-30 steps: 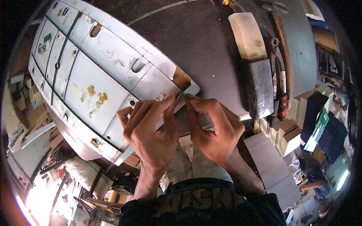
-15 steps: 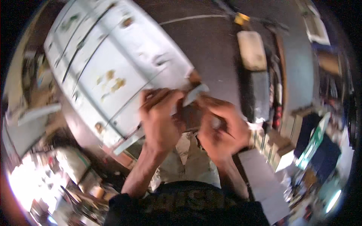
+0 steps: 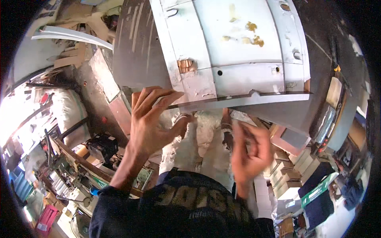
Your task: The person uses a printing machine to stamp green sheets, then assembles a wooden and paper board by applying metal strips, using a hammer and pliers to secure parts, and finishing the edges with a tool.
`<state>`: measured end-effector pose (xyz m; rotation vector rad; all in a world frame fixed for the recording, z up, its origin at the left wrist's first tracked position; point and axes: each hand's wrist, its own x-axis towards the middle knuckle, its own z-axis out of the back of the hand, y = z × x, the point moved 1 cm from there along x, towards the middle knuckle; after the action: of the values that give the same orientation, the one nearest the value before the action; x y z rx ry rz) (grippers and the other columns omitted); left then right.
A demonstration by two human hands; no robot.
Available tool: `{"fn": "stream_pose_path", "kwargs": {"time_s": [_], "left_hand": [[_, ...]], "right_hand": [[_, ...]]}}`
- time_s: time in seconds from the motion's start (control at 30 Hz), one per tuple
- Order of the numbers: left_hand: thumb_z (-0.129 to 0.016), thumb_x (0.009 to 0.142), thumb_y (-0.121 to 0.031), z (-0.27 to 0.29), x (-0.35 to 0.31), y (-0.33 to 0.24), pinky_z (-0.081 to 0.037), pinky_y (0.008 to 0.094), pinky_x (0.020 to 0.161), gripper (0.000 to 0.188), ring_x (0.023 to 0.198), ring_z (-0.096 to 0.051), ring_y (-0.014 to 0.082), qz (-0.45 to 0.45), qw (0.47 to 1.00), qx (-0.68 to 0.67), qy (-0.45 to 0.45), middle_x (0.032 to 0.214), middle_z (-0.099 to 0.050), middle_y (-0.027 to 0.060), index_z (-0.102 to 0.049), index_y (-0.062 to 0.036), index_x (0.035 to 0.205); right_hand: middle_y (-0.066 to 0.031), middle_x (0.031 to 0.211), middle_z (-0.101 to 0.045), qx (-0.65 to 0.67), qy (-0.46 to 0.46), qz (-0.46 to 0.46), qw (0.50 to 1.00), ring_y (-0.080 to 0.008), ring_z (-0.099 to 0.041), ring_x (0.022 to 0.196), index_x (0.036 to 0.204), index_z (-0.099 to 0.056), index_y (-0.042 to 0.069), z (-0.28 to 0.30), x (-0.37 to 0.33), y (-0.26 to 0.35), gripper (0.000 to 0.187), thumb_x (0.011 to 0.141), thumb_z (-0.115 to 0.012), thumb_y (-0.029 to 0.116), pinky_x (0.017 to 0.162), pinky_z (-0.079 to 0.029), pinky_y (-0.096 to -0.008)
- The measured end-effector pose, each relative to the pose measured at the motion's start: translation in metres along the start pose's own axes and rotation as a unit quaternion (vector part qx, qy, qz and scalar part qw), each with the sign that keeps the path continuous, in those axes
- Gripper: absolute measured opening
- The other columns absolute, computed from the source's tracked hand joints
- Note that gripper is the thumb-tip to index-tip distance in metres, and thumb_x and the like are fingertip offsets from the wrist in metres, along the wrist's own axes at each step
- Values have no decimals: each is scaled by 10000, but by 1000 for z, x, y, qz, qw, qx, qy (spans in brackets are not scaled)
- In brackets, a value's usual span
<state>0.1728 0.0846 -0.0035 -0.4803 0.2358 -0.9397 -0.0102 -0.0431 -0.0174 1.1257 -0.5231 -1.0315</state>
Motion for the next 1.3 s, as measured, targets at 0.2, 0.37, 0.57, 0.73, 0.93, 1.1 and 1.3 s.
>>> {"fn": "stream_pose_path", "kwargs": {"time_s": [0.2, 0.37, 0.57, 0.73, 0.93, 1.1, 1.3], "left_hand": [[-817, 585, -26, -21, -21, 48, -452, 350, 837, 392, 835, -652, 220, -48, 996, -70, -19, 883, -705, 41, -753, -84, 967], [-772, 646, 40, -23, -22, 52, -459, 347, 801, 345, 767, -650, 207, -41, 994, -95, -28, 827, -708, 29, -755, -90, 964], [-767, 683, 29, -23, -19, 54, -458, 351, 802, 290, 758, -650, 208, -65, 992, -99, -37, 805, -700, 33, -753, -86, 949], [-754, 685, 35, -23, -18, 56, -458, 356, 809, 254, 743, -649, 221, -72, 992, -101, -30, 779, -687, 48, -746, -68, 918], [-740, 695, 42, -21, -16, 53, -459, 362, 832, 240, 756, -658, 233, -62, 993, -102, -27, 787, -693, 68, -743, -60, 913], [-736, 704, 39, -20, -17, 53, -455, 368, 853, 237, 764, -663, 234, -58, 992, -107, -19, 801, -702, 72, -745, -63, 917], [-738, 708, 36, -21, -17, 54, -452, 367, 851, 239, 761, -663, 223, -64, 992, -105, -17, 810, -709, 64, -746, -72, 922]], "right_hand": [[-104, 821, -734, 19, -1, 88, 996, -207, -722, 707, 894, -662, 31, -77, -26, -14, 130, 829, -775, 21, 662, -559, -320], [-143, 857, -739, -26, -7, 84, 996, -102, -690, 760, 865, -622, -29, -97, -35, -16, 137, 821, -742, -79, 662, -557, -244], [-126, 825, -743, -70, -51, 148, 985, -116, -703, 688, 852, -631, -10, -102, -36, -16, 152, 806, -771, -48, 594, -534, -235], [-121, 793, -738, -111, -59, 148, 981, -135, -711, 661, 850, -638, 1, -104, -37, -12, 160, 798, -785, -33, 590, -535, -243], [-115, 763, -731, -91, -86, 191, 974, -131, -704, 642, 853, -641, 0, -107, -37, -15, 163, 790, -788, -35, 553, -525, -244], [-111, 789, -716, -92, -66, 145, 983, -284, -720, 705, 859, -634, 29, -107, -39, -14, 155, 811, -776, -10, 866, -564, -413], [-105, 786, -713, -101, -66, 163, 979, -286, -715, 696, 857, -638, 41, -106, -39, -14, 150, 812, -777, 3, 922, -547, -437]]}}
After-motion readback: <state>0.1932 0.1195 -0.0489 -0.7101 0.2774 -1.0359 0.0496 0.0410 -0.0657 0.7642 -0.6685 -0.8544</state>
